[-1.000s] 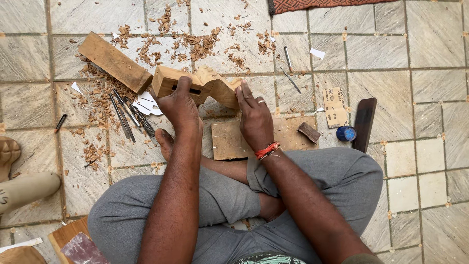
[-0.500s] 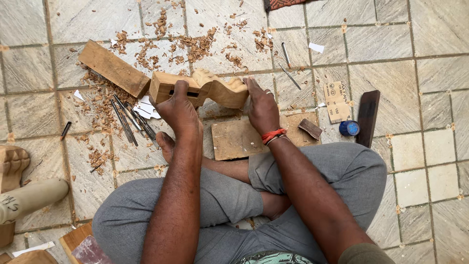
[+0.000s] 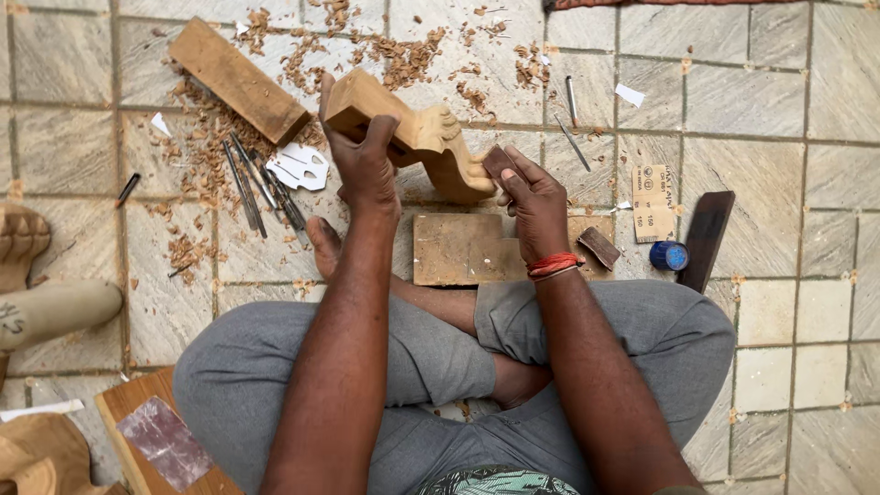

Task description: The person sits cross-legged on a tiled floor and carves a wooden object using a chisel and sandpaper. They alternate between carving details and smoothing the surface, surrounded by wood shavings and tools.

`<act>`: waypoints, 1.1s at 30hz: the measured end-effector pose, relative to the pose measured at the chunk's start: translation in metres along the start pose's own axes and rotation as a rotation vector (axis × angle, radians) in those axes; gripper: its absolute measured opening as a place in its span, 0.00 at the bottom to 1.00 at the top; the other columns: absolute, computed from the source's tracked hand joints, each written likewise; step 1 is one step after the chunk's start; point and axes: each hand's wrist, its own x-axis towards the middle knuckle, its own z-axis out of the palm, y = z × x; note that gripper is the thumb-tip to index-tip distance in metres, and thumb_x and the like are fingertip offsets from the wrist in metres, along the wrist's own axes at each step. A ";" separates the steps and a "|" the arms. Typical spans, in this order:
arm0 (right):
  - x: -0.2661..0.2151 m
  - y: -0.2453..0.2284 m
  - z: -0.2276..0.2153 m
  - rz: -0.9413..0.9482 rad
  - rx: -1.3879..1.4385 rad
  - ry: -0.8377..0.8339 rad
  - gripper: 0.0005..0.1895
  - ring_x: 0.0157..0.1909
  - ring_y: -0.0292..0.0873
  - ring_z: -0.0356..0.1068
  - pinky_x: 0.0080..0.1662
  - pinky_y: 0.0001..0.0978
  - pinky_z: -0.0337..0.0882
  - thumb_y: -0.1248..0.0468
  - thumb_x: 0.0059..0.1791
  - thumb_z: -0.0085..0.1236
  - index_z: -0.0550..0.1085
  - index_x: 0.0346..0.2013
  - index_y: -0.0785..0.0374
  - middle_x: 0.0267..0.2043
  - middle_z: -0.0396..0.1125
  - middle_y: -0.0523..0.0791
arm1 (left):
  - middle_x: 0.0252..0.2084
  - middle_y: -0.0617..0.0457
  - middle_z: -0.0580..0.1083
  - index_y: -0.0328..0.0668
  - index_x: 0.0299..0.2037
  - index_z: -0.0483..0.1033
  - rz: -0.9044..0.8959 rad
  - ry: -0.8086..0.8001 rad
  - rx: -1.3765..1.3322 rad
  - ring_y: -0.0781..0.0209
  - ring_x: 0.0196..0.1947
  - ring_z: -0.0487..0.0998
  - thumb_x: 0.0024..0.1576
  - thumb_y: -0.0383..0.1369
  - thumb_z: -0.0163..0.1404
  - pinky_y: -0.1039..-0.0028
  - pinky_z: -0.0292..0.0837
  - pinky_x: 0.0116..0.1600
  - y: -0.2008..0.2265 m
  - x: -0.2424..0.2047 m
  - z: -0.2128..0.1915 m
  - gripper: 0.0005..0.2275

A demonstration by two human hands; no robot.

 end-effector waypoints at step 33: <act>-0.163 -0.038 0.043 -0.954 -1.569 -0.239 0.33 0.58 0.49 0.68 0.58 0.40 0.67 0.71 0.47 0.51 0.68 0.70 0.60 0.73 0.62 0.42 | 0.37 0.52 0.78 0.42 0.47 0.74 0.259 0.064 0.326 0.64 0.36 0.82 0.55 0.55 0.55 0.71 0.82 0.42 -0.024 0.018 0.013 0.24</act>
